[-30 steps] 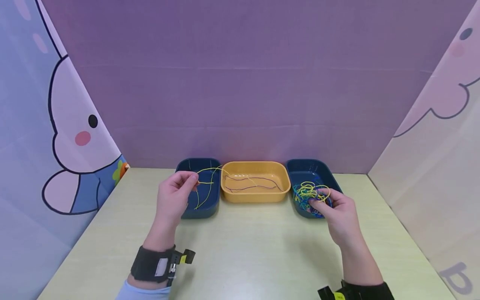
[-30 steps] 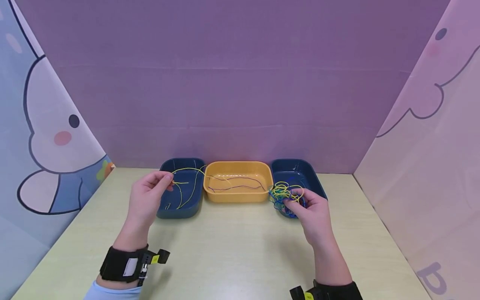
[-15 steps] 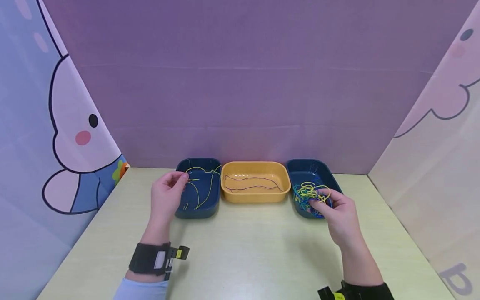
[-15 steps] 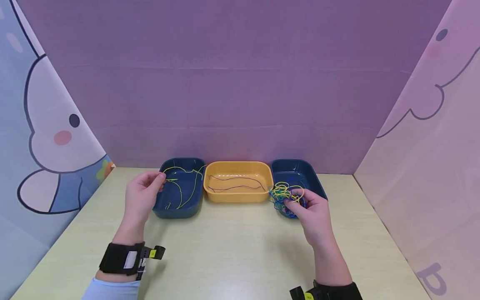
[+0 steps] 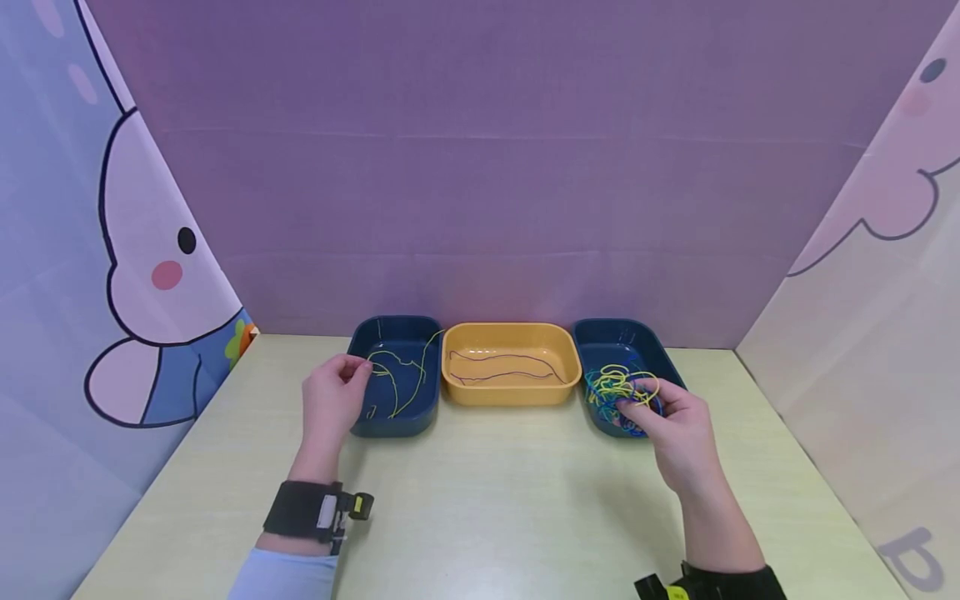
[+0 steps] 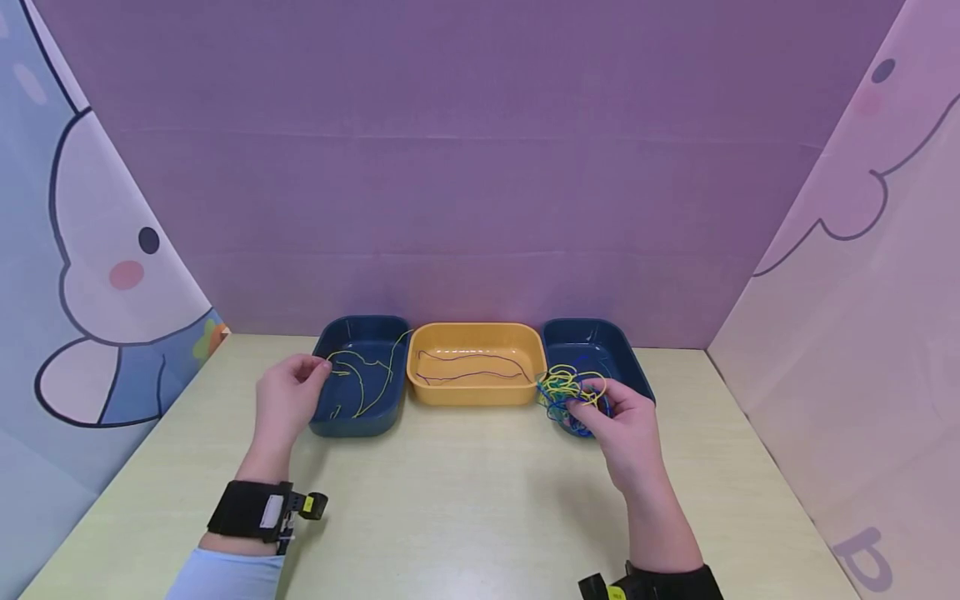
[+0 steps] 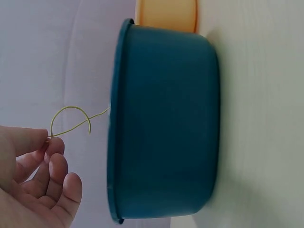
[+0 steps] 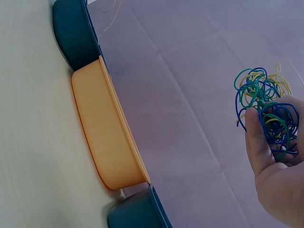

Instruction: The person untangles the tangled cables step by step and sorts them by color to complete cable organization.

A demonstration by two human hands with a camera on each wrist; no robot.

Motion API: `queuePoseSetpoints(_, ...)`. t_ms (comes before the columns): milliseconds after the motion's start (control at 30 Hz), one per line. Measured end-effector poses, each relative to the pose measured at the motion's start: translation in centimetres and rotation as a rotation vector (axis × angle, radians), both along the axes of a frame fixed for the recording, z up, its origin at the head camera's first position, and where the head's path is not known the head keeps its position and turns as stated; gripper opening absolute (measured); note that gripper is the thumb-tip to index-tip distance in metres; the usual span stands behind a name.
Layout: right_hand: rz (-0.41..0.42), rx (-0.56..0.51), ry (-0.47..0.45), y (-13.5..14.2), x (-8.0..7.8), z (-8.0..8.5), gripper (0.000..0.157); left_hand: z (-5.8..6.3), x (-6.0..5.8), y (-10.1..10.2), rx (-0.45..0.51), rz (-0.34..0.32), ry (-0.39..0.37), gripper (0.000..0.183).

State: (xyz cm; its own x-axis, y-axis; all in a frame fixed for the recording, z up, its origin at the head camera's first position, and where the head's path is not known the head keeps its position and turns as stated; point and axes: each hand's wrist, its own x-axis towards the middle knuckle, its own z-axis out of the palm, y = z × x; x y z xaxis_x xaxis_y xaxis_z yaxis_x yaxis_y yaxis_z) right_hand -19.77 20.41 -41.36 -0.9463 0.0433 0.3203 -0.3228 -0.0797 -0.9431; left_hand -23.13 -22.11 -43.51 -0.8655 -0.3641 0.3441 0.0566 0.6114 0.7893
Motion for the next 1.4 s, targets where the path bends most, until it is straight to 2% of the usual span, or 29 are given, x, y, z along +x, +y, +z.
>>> queuePoseSetpoints(233, -0.017, 0.004, -0.019, -0.1, 0.0, 0.0, 0.014, -0.8, -0.3, -0.2, -0.021, -0.006, -0.048, 0.022)
queuePoseSetpoints(533, -0.013, 0.008, -0.016, -0.1, 0.1, 0.0, 0.013, -0.9, -0.3, -0.3, 0.009, -0.005, -0.062, 0.026)
queuePoseSetpoints(700, 0.015, 0.003, 0.002, -0.1, 0.0, 0.0, 0.013, -0.7, -0.2, -0.2, 0.032, -0.012, -0.046, 0.029)
queuePoseSetpoints(900, 0.035, -0.002, 0.016, 0.0, 0.0, 0.0, 0.013, -0.1, 0.1, 0.0, 0.069, -0.045, 0.001, 0.041)
queuePoseSetpoints(1033, 0.030, -0.001, 0.010, 0.0, 0.1, 0.0, 0.013, 0.7, 0.5, 0.4, 0.089, -0.105, 0.055, 0.048)
queuePoseSetpoints(1200, 0.011, -0.001, -0.012, -0.2, 0.1, 0.0, 0.014, 2.0, 1.2, 1.3, 0.145, -0.233, 0.132, 0.049)
queuePoseSetpoints(1300, -0.006, 0.004, -0.024, -0.3, 0.1, 0.0, 0.014, 2.7, 1.7, 1.8, 0.167, -0.296, 0.159, 0.047)
queuePoseSetpoints(1400, -0.003, 0.007, -0.026, -0.2, 0.1, 0.0, 0.014, 3.2, 2.1, 2.2, 0.173, -0.328, 0.169, 0.045)
